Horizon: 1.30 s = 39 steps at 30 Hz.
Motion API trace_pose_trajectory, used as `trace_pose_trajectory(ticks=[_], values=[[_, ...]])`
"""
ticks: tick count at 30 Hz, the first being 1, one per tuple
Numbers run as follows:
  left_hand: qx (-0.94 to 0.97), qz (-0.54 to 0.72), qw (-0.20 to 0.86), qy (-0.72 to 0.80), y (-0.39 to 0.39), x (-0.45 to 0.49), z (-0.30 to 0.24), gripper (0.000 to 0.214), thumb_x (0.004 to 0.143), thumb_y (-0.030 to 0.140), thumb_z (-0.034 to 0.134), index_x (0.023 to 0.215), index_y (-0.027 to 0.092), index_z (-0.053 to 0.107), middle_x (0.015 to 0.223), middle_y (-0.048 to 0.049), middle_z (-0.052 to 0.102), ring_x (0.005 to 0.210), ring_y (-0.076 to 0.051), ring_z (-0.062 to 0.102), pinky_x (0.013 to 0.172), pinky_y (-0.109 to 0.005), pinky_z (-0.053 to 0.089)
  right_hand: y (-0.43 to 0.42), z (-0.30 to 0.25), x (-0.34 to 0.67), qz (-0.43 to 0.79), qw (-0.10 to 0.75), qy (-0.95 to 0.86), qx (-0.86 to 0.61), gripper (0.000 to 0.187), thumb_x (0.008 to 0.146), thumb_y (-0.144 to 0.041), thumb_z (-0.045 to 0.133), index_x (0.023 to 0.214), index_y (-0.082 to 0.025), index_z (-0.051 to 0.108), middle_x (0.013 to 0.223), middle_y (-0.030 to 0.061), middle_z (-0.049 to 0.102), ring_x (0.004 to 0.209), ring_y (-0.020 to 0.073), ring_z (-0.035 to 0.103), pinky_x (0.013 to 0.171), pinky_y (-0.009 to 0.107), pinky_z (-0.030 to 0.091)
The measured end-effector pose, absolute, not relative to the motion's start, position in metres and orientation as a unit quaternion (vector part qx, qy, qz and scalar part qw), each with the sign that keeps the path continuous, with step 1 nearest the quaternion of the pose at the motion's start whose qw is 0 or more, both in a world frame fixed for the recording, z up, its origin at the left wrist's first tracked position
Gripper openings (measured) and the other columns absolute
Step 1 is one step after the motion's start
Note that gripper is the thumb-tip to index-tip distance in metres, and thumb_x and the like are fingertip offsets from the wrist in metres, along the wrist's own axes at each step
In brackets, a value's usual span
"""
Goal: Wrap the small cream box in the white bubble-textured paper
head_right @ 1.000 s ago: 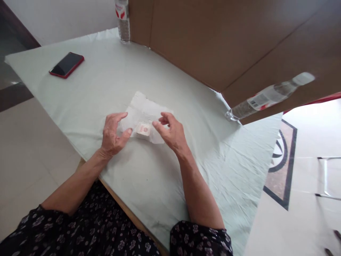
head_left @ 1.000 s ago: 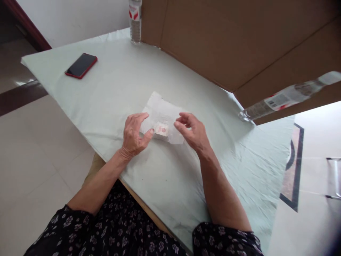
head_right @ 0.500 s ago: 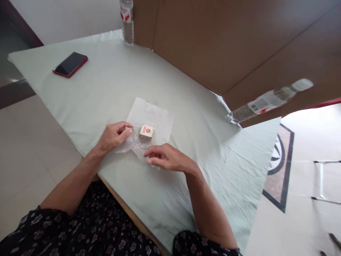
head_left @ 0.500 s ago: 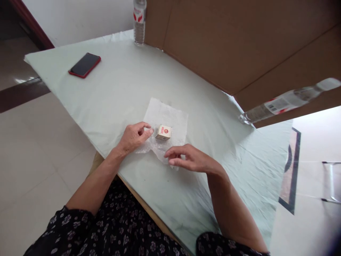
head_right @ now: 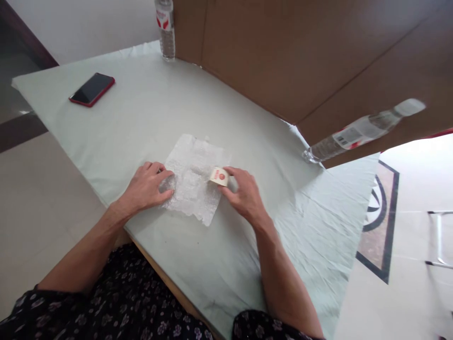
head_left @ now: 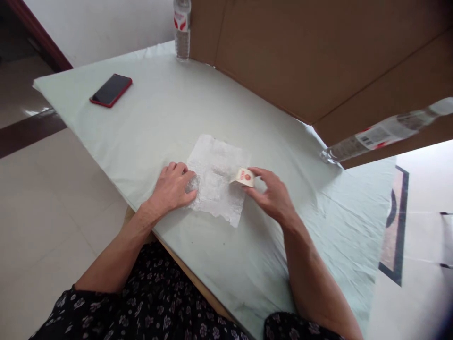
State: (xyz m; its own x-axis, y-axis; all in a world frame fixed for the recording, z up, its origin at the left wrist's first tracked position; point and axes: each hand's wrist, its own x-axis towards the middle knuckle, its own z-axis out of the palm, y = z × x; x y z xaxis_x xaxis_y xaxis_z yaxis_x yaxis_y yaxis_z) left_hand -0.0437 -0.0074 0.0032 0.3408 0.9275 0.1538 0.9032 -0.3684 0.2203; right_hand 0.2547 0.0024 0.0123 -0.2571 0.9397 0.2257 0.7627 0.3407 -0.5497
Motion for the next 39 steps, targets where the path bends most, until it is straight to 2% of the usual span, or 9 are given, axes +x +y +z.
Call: trace_pose_trajectory(ticks=[5, 8, 12, 15, 20, 24, 30, 34, 39], values=[[0.812, 0.131, 0.053, 0.566, -0.014, -0.045, 0.005, 0.034, 0.081, 0.031, 0.064, 0.11, 0.018, 0.074, 0.116, -0.0154, 0.064, 0.106, -0.034, 0.057, 0.092, -0.049, 0.049, -0.019, 0.002, 0.329, 0.142, 0.234, -0.677, -0.683, 0.056, 0.081, -0.053, 0.067, 0.126, -0.019, 0.063, 0.122, 0.0174, 0.072, 0.111, 0.0392, 0.068, 0.093, 0.063, 0.053], [0.814, 0.13, 0.062, 0.563, -0.015, -0.046, 0.01, 0.033, 0.082, 0.032, 0.064, 0.11, 0.017, 0.074, 0.114, -0.0161, 0.066, 0.106, -0.034, 0.058, 0.094, -0.051, 0.05, -0.028, 0.006, 0.334, 0.068, 0.269, -0.673, -0.685, 0.062, 0.083, -0.055, 0.067, 0.133, -0.019, 0.059, 0.134, 0.0219, 0.065, 0.125, 0.0433, 0.061, 0.094, 0.066, 0.053], [0.817, 0.149, 0.067, 0.553, -0.009, -0.035, 0.021, 0.032, 0.088, 0.029, 0.06, 0.115, 0.017, 0.072, 0.118, -0.0162, 0.067, 0.111, -0.034, 0.06, 0.099, -0.051, 0.05, -0.028, 0.022, 0.282, 0.007, 0.338, -0.737, -0.585, 0.041, 0.094, -0.045, 0.062, 0.129, -0.024, 0.062, 0.133, 0.0159, 0.068, 0.127, 0.0339, 0.062, 0.103, 0.059, 0.052], [0.833, 0.159, 0.075, 0.524, -0.001, -0.016, 0.021, 0.04, 0.093, 0.031, 0.057, 0.129, 0.015, 0.065, 0.14, -0.0183, 0.059, 0.129, -0.034, 0.054, 0.108, -0.051, 0.046, -0.019, 0.016, 0.232, 0.052, 0.276, -0.813, -0.511, 0.044, 0.096, -0.038, 0.059, 0.137, -0.02, 0.058, 0.143, 0.0169, 0.063, 0.132, 0.0326, 0.058, 0.11, 0.056, 0.047], [0.819, 0.113, 0.094, 0.554, 0.004, -0.017, -0.002, 0.065, 0.101, 0.05, 0.048, 0.155, 0.016, 0.04, 0.164, -0.0177, 0.037, 0.154, -0.034, 0.032, 0.124, -0.051, 0.029, -0.01, -0.018, 0.195, 0.091, 0.154, -0.844, -0.505, 0.056, 0.098, -0.043, 0.053, 0.145, -0.013, 0.052, 0.153, 0.0202, 0.053, 0.142, 0.0366, 0.049, 0.112, 0.056, 0.044], [0.776, 0.058, 0.039, 0.627, -0.013, -0.064, -0.014, 0.065, 0.104, 0.049, 0.034, 0.157, 0.012, 0.04, 0.166, -0.0184, 0.035, 0.156, -0.036, 0.027, 0.128, -0.052, 0.02, -0.013, -0.029, 0.202, 0.092, 0.142, -0.85, -0.499, 0.057, 0.101, -0.048, 0.045, 0.149, -0.017, 0.049, 0.157, 0.0168, 0.05, 0.147, 0.0347, 0.044, 0.115, 0.055, 0.041], [0.653, 0.049, -0.015, 0.756, -0.035, -0.135, -0.013, 0.065, 0.102, 0.047, 0.037, 0.154, 0.008, 0.043, 0.164, -0.0245, 0.034, 0.155, -0.043, 0.025, 0.123, -0.063, 0.022, -0.014, -0.027, 0.203, 0.096, 0.137, -0.849, -0.501, 0.058, 0.101, -0.049, 0.046, 0.148, -0.014, 0.05, 0.157, 0.0184, 0.049, 0.147, 0.0351, 0.043, 0.116, 0.054, 0.039], [0.627, 0.106, -0.029, 0.771, -0.031, -0.126, 0.004, 0.057, 0.101, 0.043, 0.044, 0.14, 0.003, 0.055, 0.158, -0.0313, 0.039, 0.151, -0.049, 0.031, 0.118, -0.071, 0.026, -0.014, -0.026, 0.201, 0.101, 0.151, -0.85, -0.494, 0.057, 0.1, -0.048, 0.049, 0.147, -0.017, 0.051, 0.157, 0.0185, 0.05, 0.147, 0.0361, 0.044, 0.115, 0.057, 0.04], [0.811, 0.212, 0.035, 0.544, 0.002, -0.043, 0.023, 0.038, 0.101, 0.027, 0.045, 0.13, 0.011, 0.063, 0.149, -0.0174, 0.057, 0.15, -0.032, 0.04, 0.125, -0.05, 0.032, -0.014, -0.025, 0.203, 0.111, 0.166, -0.848, -0.49, 0.059, 0.097, -0.047, 0.054, 0.147, -0.017, 0.05, 0.156, 0.0209, 0.05, 0.147, 0.0378, 0.044, 0.114, 0.06, 0.042]])
